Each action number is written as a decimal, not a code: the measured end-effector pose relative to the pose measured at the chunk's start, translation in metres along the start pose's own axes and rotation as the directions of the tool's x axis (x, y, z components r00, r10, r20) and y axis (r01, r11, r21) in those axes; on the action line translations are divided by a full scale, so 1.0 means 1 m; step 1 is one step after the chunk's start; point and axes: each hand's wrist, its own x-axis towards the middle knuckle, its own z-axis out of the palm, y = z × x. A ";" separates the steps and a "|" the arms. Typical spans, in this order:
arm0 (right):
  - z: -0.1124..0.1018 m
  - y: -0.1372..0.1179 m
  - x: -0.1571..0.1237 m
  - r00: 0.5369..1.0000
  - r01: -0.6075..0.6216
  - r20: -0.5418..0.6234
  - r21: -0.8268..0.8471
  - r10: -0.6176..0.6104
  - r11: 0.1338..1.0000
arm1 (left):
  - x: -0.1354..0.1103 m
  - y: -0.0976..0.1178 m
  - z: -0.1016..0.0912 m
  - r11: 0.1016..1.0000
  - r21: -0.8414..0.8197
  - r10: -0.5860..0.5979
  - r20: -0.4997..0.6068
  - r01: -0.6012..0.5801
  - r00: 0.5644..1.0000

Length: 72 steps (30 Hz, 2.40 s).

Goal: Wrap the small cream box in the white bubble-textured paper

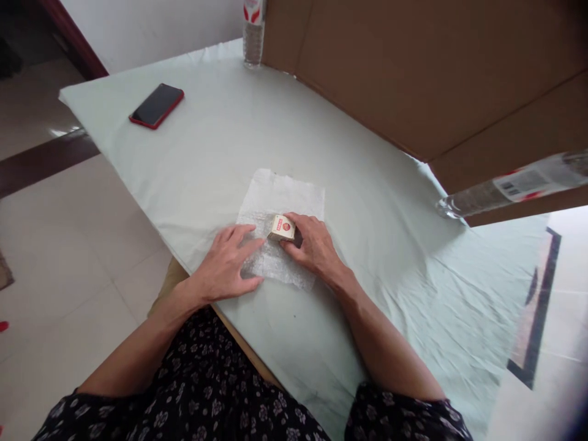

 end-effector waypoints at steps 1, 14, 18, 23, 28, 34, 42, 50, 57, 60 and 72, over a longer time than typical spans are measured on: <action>0.000 0.000 0.000 1.000 0.003 0.004 -0.002 -0.003 1.000 | -0.003 0.001 -0.002 1.000 0.011 0.017 0.031 -0.017 0.999; -0.032 0.011 -0.008 0.998 0.045 0.030 0.341 -0.058 0.939 | 0.026 0.009 -0.001 0.995 -0.081 0.031 -0.275 -0.055 0.961; -0.050 0.004 -0.015 0.995 0.067 0.044 0.300 -0.084 0.952 | 0.047 0.010 -0.003 0.942 -0.301 -0.231 -0.261 0.148 0.937; -0.029 0.000 -0.007 0.994 -0.017 -0.101 0.291 0.048 0.956 | 0.060 0.005 -0.004 0.878 -0.442 -0.294 -0.201 0.181 0.934; -0.016 0.002 0.005 0.985 -0.054 -0.115 0.517 0.132 0.854 | 0.067 0.001 -0.006 0.844 -0.509 -0.261 -0.116 0.168 0.958; -0.014 -0.002 0.002 0.970 -0.110 -0.108 0.610 0.220 0.785 | 0.075 -0.001 0.005 0.686 -0.687 -0.371 -0.046 0.241 0.927; -0.011 -0.009 -0.001 0.960 -0.125 -0.100 0.686 0.263 0.717 | 0.067 0.001 0.007 0.629 -0.751 -0.383 -0.071 0.204 0.921; -0.006 -0.008 -0.003 0.963 -0.130 -0.085 0.687 0.256 0.715 | 0.065 0.001 0.006 0.637 -0.738 -0.387 -0.057 0.222 0.920; -0.010 0.000 -0.006 0.954 -0.063 -0.244 0.404 0.174 0.913 | 0.068 0.001 0.003 0.654 -0.699 -0.407 -0.001 0.291 0.913; -0.018 -0.012 -0.014 0.916 0.075 -0.398 0.024 -0.059 0.997 | 0.070 0.001 0.000 0.674 -0.670 -0.396 0.030 0.313 0.918; -0.007 -0.042 -0.015 0.956 0.228 -0.072 -0.427 -0.285 0.875 | 0.055 -0.018 -0.020 0.767 -0.526 -0.392 0.069 0.368 0.917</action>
